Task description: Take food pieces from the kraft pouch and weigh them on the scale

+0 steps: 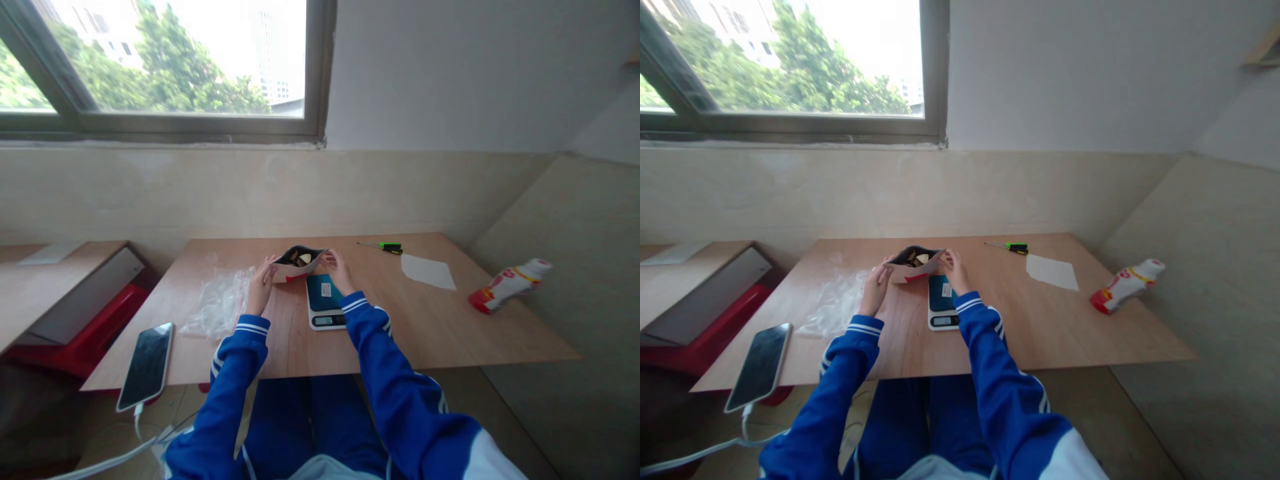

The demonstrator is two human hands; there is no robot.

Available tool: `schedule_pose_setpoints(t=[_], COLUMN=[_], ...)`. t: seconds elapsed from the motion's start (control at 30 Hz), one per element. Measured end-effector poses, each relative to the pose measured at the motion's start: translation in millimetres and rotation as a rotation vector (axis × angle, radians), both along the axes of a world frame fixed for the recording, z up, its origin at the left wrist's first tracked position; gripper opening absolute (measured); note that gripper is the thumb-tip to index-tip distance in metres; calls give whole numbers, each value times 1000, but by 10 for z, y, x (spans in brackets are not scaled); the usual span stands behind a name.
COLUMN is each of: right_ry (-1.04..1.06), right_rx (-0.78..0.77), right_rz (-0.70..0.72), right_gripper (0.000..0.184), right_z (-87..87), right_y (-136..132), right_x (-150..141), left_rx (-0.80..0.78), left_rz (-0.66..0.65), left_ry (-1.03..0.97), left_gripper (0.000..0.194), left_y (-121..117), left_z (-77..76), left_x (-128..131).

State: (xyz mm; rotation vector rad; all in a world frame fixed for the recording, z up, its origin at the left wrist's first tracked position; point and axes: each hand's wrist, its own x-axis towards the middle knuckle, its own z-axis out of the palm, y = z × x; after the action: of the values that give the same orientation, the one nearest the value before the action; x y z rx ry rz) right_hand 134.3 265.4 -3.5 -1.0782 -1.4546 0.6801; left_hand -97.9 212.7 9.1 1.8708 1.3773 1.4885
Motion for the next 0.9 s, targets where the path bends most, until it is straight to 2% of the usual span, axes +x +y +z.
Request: schedule_pose_setpoints(t=[0.13, 0.3, 0.4, 0.53, 0.67, 0.9], right_ry=[-128, -368, -539, -761, -946, -1112], right_rx=[25, 53, 35, -24, -70, -100], right_rz=[-20, -14, -11, -16, -15, 16], right_gripper=[26, 14, 16, 30, 32, 36], right_z=[96, 255, 306, 250, 163, 94], right_y=[3, -11, 10, -3, -57, -93], right_x=[26, -73, -151, -239, -343, -507], left_rx=[17, -4, -44, -127, -202, -244], left_rz=[70, 193, 246, 251, 262, 291], left_ry=[32, 51, 78, 157, 243, 351], left_gripper=[34, 32, 31, 34, 37, 47], left_y=[62, 190, 264, 290, 285, 265], left_z=[18, 52, 31, -102, -242, -245], left_x=[-65, -161, -244, -331, -354, -381])
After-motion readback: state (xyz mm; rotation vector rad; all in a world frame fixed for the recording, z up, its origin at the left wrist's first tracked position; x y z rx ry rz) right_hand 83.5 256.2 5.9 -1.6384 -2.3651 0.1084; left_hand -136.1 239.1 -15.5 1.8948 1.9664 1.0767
